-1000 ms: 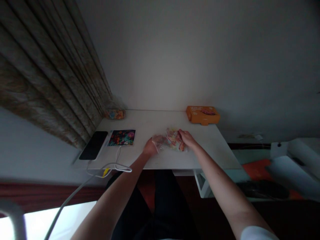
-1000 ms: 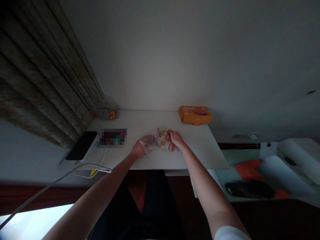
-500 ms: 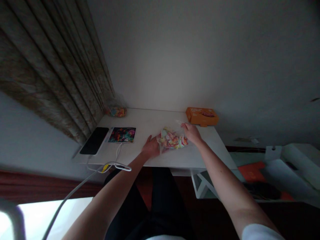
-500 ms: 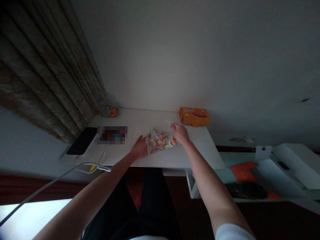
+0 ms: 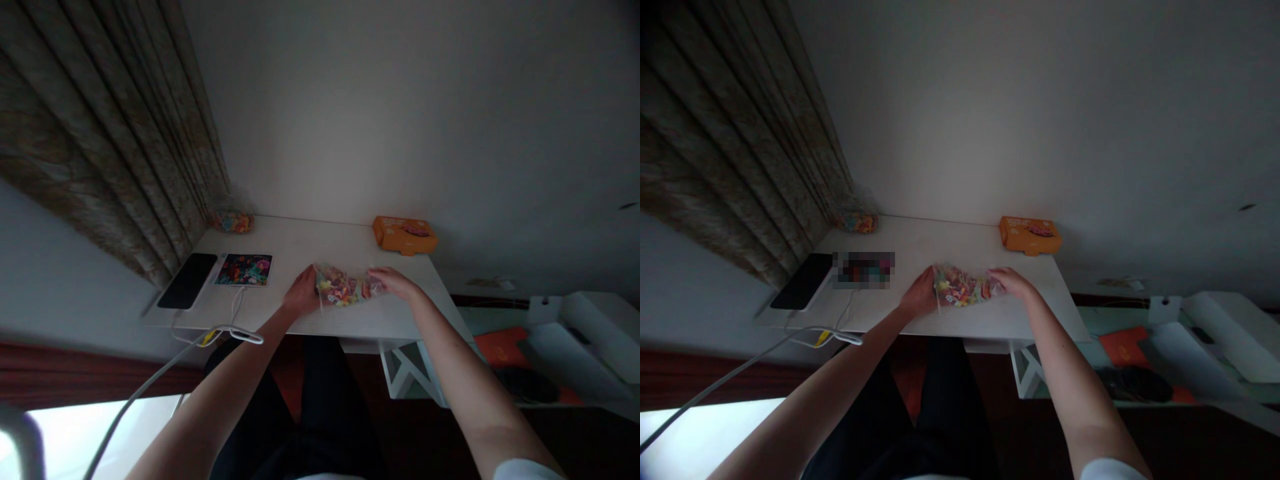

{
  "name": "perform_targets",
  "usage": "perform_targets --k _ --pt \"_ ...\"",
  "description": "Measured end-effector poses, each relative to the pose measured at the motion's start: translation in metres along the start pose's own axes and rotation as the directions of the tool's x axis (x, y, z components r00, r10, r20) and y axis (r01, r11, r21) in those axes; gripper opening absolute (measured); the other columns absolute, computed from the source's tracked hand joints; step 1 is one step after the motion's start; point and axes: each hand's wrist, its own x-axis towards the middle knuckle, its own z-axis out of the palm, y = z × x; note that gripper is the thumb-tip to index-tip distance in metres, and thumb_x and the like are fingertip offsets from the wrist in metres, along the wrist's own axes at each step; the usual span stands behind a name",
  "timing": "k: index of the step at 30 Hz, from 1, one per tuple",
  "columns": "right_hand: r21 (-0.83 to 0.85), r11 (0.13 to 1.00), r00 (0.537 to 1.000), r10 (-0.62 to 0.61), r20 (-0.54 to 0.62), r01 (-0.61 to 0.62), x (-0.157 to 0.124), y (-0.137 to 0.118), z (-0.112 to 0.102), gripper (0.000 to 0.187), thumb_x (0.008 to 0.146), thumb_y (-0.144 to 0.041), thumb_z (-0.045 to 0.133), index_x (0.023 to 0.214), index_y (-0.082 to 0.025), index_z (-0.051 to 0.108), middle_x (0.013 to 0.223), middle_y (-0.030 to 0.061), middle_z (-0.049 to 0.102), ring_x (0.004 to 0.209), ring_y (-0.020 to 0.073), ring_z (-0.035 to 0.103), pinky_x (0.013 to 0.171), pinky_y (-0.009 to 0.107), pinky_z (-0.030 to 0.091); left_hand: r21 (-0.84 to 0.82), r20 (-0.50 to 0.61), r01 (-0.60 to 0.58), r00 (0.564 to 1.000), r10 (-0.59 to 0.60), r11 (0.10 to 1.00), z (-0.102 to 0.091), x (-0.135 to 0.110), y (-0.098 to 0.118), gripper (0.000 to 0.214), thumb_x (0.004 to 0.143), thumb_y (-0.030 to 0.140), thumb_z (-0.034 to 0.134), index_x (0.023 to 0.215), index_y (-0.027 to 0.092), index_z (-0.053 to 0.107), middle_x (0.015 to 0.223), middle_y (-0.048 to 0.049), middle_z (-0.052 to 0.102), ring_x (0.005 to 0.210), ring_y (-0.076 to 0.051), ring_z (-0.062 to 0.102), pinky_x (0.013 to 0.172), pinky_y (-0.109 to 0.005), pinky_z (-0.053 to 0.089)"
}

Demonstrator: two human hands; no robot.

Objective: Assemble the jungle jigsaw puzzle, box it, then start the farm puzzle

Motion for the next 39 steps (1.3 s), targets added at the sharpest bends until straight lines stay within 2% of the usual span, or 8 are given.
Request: perform_targets --k 3,5,7,8,16,26,33,39 --pt "-0.128 0.989 0.984 -0.098 -0.152 0.079 -0.003 0.001 0.002 0.033 0.085 -0.049 0.064 0.07 -0.02 0.064 0.062 0.0011 0.066 0.061 0.0189 0.061 0.06 0.028 0.046 0.004 0.013 -0.005 1.0 0.005 1.0 -0.004 -0.001 0.003 0.101 0.075 0.046 0.081 0.158 0.017 0.031 0.165 -0.0212 0.036 0.152 -0.038 0.037 0.123 -0.051 0.038" --pt "-0.284 0.936 0.915 -0.288 -0.282 0.207 -0.004 -0.007 0.005 0.031 0.092 -0.045 0.055 0.076 -0.021 0.068 0.07 0.0037 0.071 0.071 0.0208 0.065 0.067 0.029 0.048 0.025 0.026 -0.027 0.999 0.027 0.999 -0.006 -0.002 0.003 0.095 0.076 0.044 0.08 0.156 0.019 0.035 0.165 -0.0193 0.037 0.152 -0.037 0.037 0.124 -0.05 0.036" --pt "-0.424 0.864 0.851 -0.421 -0.315 0.27 -0.004 -0.018 0.01 0.03 0.096 -0.039 0.05 0.087 -0.021 0.072 0.085 0.0066 0.077 0.083 0.0221 0.068 0.075 0.029 0.048 0.053 0.033 -0.052 0.998 0.05 0.997 -0.007 -0.002 0.003 0.096 0.076 0.043 0.081 0.156 0.02 0.035 0.163 -0.0193 0.039 0.153 -0.035 0.035 0.126 -0.05 0.032" --pt "-0.471 0.837 0.841 -0.45 -0.301 0.279 -0.004 -0.023 0.012 0.029 0.097 -0.036 0.049 0.091 -0.022 0.073 0.092 0.0075 0.078 0.088 0.0224 0.069 0.077 0.029 0.048 0.068 0.032 -0.06 0.998 0.058 0.996 -0.007 -0.002 0.003 0.098 0.075 0.044 0.081 0.157 0.019 0.034 0.163 -0.0202 0.039 0.154 -0.035 0.034 0.127 -0.051 0.029" --pt "-0.6 0.733 0.837 -0.516 -0.183 0.32 -0.002 -0.056 0.003 0.028 0.101 -0.029 0.048 0.102 -0.022 0.075 0.106 0.0101 0.079 0.095 0.0248 0.071 0.083 0.031 0.048 0.09 0.043 -0.061 0.997 0.057 0.994 -0.003 -0.002 -0.001 0.103 0.078 0.051 0.081 0.16 0.019 0.028 0.166 -0.022 0.035 0.157 -0.034 0.03 0.129 -0.053 0.02" --pt "-0.614 0.698 0.852 -0.518 -0.078 0.368 -0.005 -0.073 -0.018 0.027 0.096 -0.035 0.052 0.084 -0.022 0.073 0.082 0.0072 0.075 0.077 0.0231 0.066 0.071 0.03 0.043 0.062 0.058 -0.043 0.998 0.039 0.997 -0.005 -0.001 0.001 0.106 0.076 0.058 0.082 0.16 0.02 0.03 0.167 -0.0206 0.034 0.155 -0.036 0.032 0.129 -0.055 0.021" --pt "-0.566 0.728 0.875 -0.484 -0.025 0.387 -0.004 -0.087 -0.037 0.033 0.094 -0.045 0.056 0.073 -0.022 0.068 0.07 0.0037 0.068 0.073 0.0209 0.061 0.067 0.028 0.042 0.033 0.053 -0.07 0.996 0.068 0.997 -0.007 -0.003 0.003 0.1 0.08 0.057 0.078 0.161 0.024 0.029 0.165 -0.0166 0.04 0.153 -0.033 0.037 0.129 -0.055 0.02" --pt "-0.586 0.7 0.862 -0.507 -0.006 0.408 -0.004 -0.095 -0.067 0.041 0.091 -0.057 0.058 0.069 -0.022 0.067 0.063 0.0011 0.062 0.064 0.0187 0.056 0.063 0.028 0.041 0.027 0.038 -0.084 0.996 0.083 0.996 -0.009 -0.003 0.004 0.099 0.08 0.06 0.077 0.16 0.021 0.033 0.162 -0.0172 0.044 0.15 -0.034 0.041 0.129 -0.056 0.021"
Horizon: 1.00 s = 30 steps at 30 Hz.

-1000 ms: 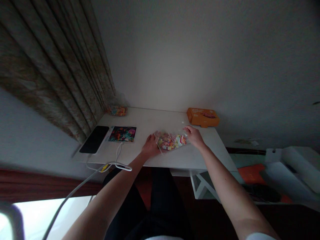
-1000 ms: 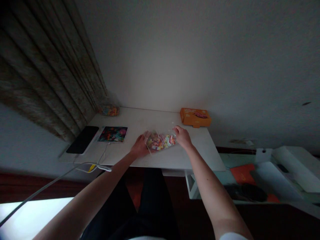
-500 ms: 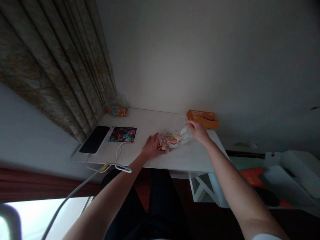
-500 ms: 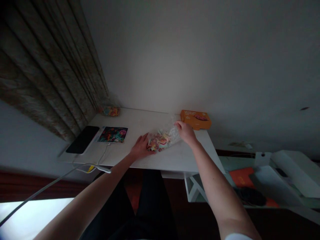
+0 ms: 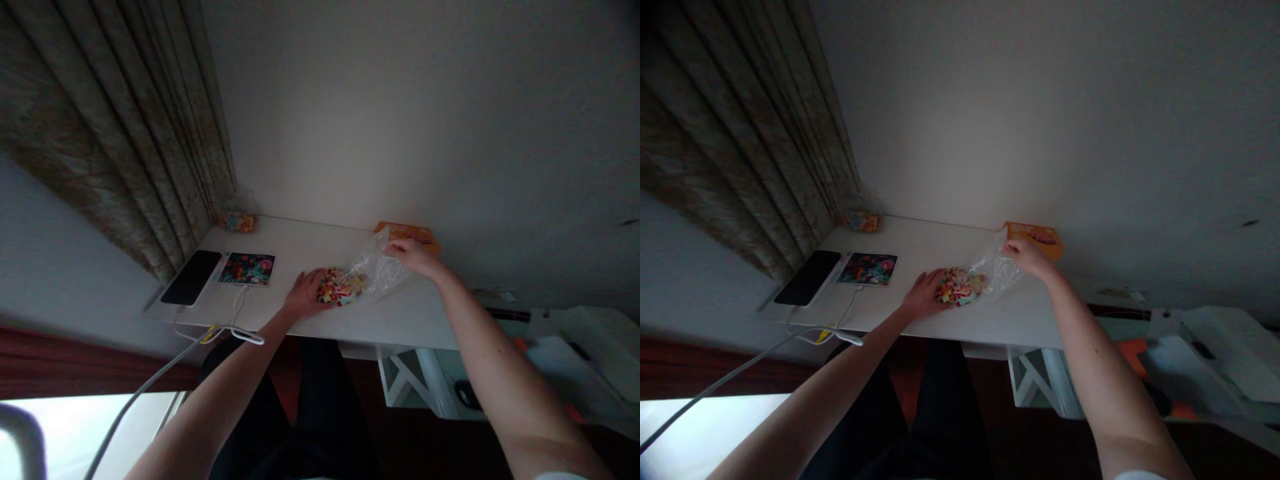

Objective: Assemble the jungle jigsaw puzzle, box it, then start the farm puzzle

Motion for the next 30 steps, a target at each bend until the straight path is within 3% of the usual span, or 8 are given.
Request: perform_targets --k 7,13,17,20,23,25,27,30 --pt "0.133 0.989 0.998 0.058 0.008 -0.059 -0.012 0.016 -0.043 0.044 0.084 -0.063 0.066 0.078 -0.02 0.073 0.074 0.0036 0.069 0.07 0.0203 0.061 0.064 0.029 0.045 0.014 0.021 -0.002 1.0 0.001 1.0 0.0 0.0 0.002 0.097 0.081 0.059 0.077 0.161 0.025 0.033 0.163 -0.0155 0.043 0.151 -0.033 0.041 0.129 -0.057 0.02" --pt "0.322 0.943 0.924 0.191 -0.332 -0.08 -0.038 0.029 -0.054 0.049 0.079 -0.069 0.069 0.087 -0.021 0.072 0.085 0.0042 0.072 0.078 0.0203 0.063 0.07 0.03 0.048 -0.029 0.051 0.011 0.999 -0.01 1.0 -0.004 0.002 0.0 0.1 0.079 0.058 0.079 0.16 0.023 0.034 0.164 -0.0172 0.041 0.153 -0.034 0.037 0.129 -0.06 0.016" --pt "0.572 0.818 0.774 0.325 -0.543 0.058 -0.048 0.023 -0.012 0.048 0.08 -0.072 0.066 0.09 -0.025 0.064 0.093 0.0052 0.071 0.087 0.0215 0.066 0.071 0.03 0.05 -0.228 -0.069 0.066 0.994 -0.084 0.971 -0.007 0.006 0.008 0.09 0.081 0.053 0.079 0.155 0.02 0.041 0.161 -0.0178 0.044 0.152 -0.034 0.038 0.128 -0.058 0.022" --pt "0.758 0.644 0.704 0.491 -0.513 0.103 -0.054 -0.002 0.044 0.049 0.083 -0.075 0.058 0.097 -0.028 0.058 0.093 0.0045 0.07 0.083 0.0211 0.065 0.062 0.028 0.049 -0.511 -0.152 0.099 0.967 -0.203 0.854 -0.007 0.013 0.033 0.077 0.086 0.051 0.075 0.15 0.02 0.046 0.156 -0.0169 0.051 0.144 -0.033 0.05 0.12 -0.052 0.041" --pt "0.875 0.479 0.807 0.49 -0.33 0.068 -0.063 -0.039 0.101 0.049 0.082 -0.073 0.062 0.101 -0.029 0.056 0.088 0.0016 0.067 0.075 0.0182 0.062 0.06 0.027 0.05 -0.792 -0.1 0.044 0.974 -0.201 0.609 -0.014 0.022 0.065 0.065 0.094 0.052 0.066 0.147 0.019 0.05 0.145 -0.0172 0.062 0.128 -0.03 0.064 0.104 -0.046 0.055" --pt "0.904 0.427 0.876 0.432 -0.214 0.01 -0.068 -0.063 0.13 0.047 0.08 -0.07 0.067 0.1 -0.028 0.056 0.083 0.0002 0.065 0.072 0.0173 0.061 0.06 0.026 0.05 -0.875 -0.145 -0.027 0.967 -0.208 0.483 -0.023 0.028 0.079 0.054 0.095 0.051 0.062 0.138 0.018 0.057 0.136 -0.0142 0.068 0.123 -0.029 0.066 0.103 -0.045 0.055" --pt "0.908 0.419 0.922 0.359 -0.144 -0.021 -0.069 -0.079 0.148 0.047 0.08 -0.069 0.069 0.099 -0.028 0.058 0.083 0.0007 0.066 0.074 0.0185 0.062 0.063 0.027 0.052 -0.914 -0.194 -0.068 0.939 -0.284 0.399 -0.033 0.033 0.084 0.044 0.089 0.046 0.069 0.123 0.018 0.064 0.122 -0.0109 0.073 0.111 -0.027 0.07 0.099 -0.042 0.056" --pt "0.865 0.501 0.958 0.248 -0.147 0.003 -0.063 -0.08 0.161 0.048 0.077 -0.069 0.073 0.095 -0.026 0.062 0.09 0.0042 0.07 0.084 0.0225 0.066 0.075 0.033 0.054 -0.932 -0.206 -0.058 0.898 -0.388 0.359 -0.048 0.037 0.07 0.029 0.078 0.036 0.077 0.1 0.019 0.068 0.097 -0.0052 0.075 0.091 -0.022 0.07 0.087 -0.037 0.056"
